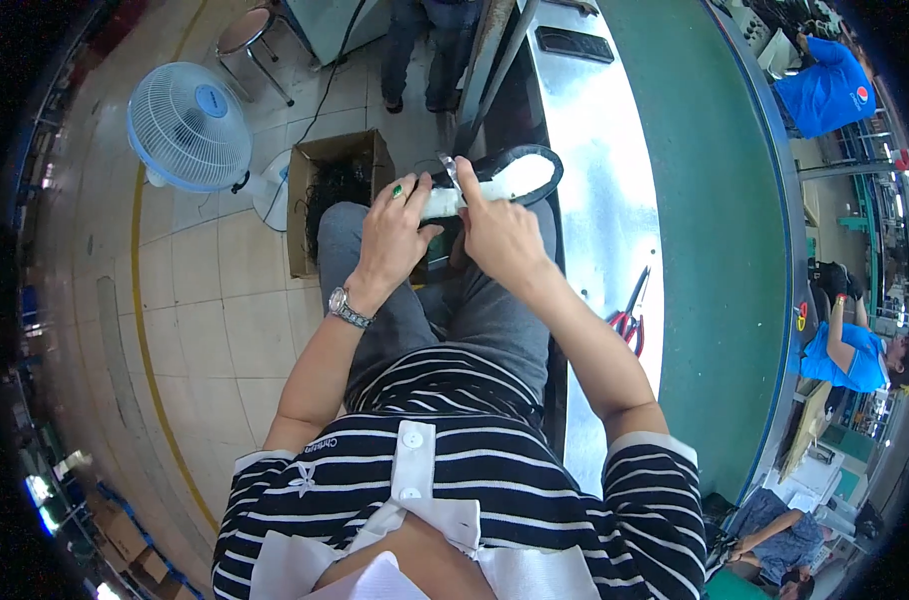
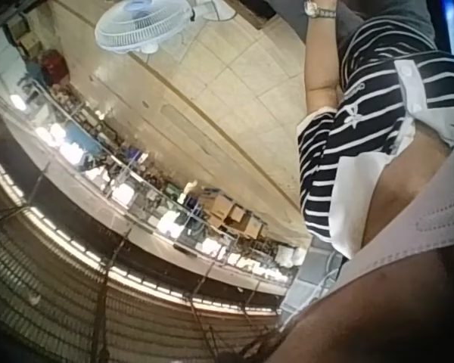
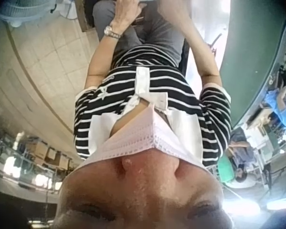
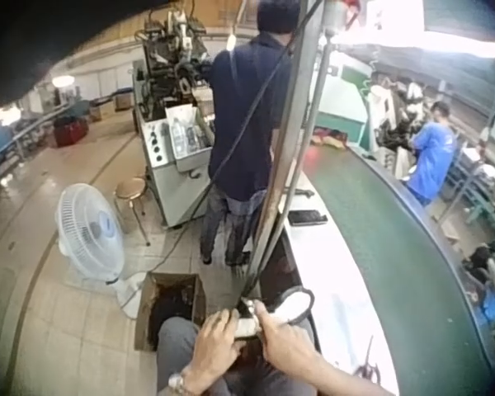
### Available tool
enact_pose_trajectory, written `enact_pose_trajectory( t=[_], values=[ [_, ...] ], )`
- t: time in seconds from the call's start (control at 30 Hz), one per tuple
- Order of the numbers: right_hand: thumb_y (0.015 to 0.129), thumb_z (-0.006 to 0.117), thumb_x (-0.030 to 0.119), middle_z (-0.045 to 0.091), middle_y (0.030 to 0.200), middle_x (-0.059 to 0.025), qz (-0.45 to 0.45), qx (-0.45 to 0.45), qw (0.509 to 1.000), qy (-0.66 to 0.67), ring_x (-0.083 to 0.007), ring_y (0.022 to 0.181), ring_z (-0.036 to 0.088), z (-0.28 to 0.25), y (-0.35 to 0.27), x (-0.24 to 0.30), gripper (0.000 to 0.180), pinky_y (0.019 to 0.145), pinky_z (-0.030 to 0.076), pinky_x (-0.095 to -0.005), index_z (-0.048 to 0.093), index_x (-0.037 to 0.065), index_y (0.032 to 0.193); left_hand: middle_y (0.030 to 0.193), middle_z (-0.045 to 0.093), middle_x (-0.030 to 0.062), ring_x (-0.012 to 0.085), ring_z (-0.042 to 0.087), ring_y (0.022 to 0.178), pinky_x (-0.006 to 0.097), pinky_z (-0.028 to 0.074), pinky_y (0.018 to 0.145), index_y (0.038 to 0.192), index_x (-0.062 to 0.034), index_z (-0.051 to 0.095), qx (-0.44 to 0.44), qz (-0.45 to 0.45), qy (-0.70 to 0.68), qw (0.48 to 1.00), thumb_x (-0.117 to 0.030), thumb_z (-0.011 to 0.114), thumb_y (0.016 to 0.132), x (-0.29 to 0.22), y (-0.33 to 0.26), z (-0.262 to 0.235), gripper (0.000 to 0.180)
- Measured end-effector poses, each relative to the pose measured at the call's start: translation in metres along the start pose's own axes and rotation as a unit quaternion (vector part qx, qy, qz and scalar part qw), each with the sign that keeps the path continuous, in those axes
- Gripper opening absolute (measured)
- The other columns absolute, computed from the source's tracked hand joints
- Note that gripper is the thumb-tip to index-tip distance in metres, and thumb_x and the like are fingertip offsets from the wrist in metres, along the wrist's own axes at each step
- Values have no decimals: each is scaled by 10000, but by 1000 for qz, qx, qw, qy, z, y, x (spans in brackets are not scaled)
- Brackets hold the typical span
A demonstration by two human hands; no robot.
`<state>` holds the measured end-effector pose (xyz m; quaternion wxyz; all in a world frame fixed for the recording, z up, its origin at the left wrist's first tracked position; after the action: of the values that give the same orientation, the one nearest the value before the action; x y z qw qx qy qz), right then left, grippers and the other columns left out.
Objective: Trimming excess fabric and thread from a newly manufactured black leather boot using scissors and pliers.
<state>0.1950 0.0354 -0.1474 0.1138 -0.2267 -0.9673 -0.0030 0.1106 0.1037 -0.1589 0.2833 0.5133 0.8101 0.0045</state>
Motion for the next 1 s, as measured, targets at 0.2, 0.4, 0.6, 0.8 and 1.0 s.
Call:
enact_pose_trajectory(
  t=[0.2, 0.4, 0.6, 0.8, 1.0],
  values=[
    [898, 549, 156, 640, 664, -232, 30, -66, 987, 144, -402, 568, 642, -21, -7, 14, 680, 540, 515, -504, 219, 112, 1491, 1243, 578, 206, 356, 577, 1139, 398, 496, 929, 1344, -18, 439, -30, -22, -102, 994, -65, 819, 643, 7, -2, -6, 799],
    [912, 551, 177, 667, 771, -228, 22, 33, 997, 70, -432, 699, 655, -23, 3, -13, 564, 662, 517, -524, 327, 161, 1430, 1246, 582, 204, 352, 569, 1151, 387, 487, 947, 1374, -57, 410, 41, 5, -161, 986, -68, 828, 638, 21, 0, -4, 847],
    [922, 538, 115, 659, 859, -273, 131, 93, 985, 61, -437, 757, 655, -13, -28, -47, 545, 681, 518, -487, 338, 77, 1428, 1540, 239, 226, 371, 278, 1411, 425, 329, 1121, 1528, -71, 117, 37, -12, -205, 978, -202, 833, 696, 19, -32, -15, 1105],
    [986, 511, 121, 665, 773, -103, 123, 196, 910, 343, -153, 551, 637, 15, -90, 7, 467, 549, 514, -305, 345, 61, 1418, 1224, 544, 254, 362, 534, 1167, 407, 445, 953, 1351, 56, 437, 52, -280, -320, 904, -443, 715, 836, 62, -102, -1, 769],
    [976, 545, 148, 676, 821, -103, 74, 246, 921, 293, -195, 757, 688, 21, -75, 29, 461, 686, 525, -333, 373, 82, 1398, 814, 646, 210, 368, 631, 776, 416, 486, 671, 924, 8, 673, -81, -212, -182, 957, -256, 564, 954, 83, -87, -51, 287]
  ],
)
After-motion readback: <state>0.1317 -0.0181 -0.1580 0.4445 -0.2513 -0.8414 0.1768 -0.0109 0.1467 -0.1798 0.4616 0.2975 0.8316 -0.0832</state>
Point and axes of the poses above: each hand's wrist, its own y-axis towards the middle knuckle, its own z-axis out of the palm, x = y × z, the point moved 10 cm from there along y, towards the middle knuckle
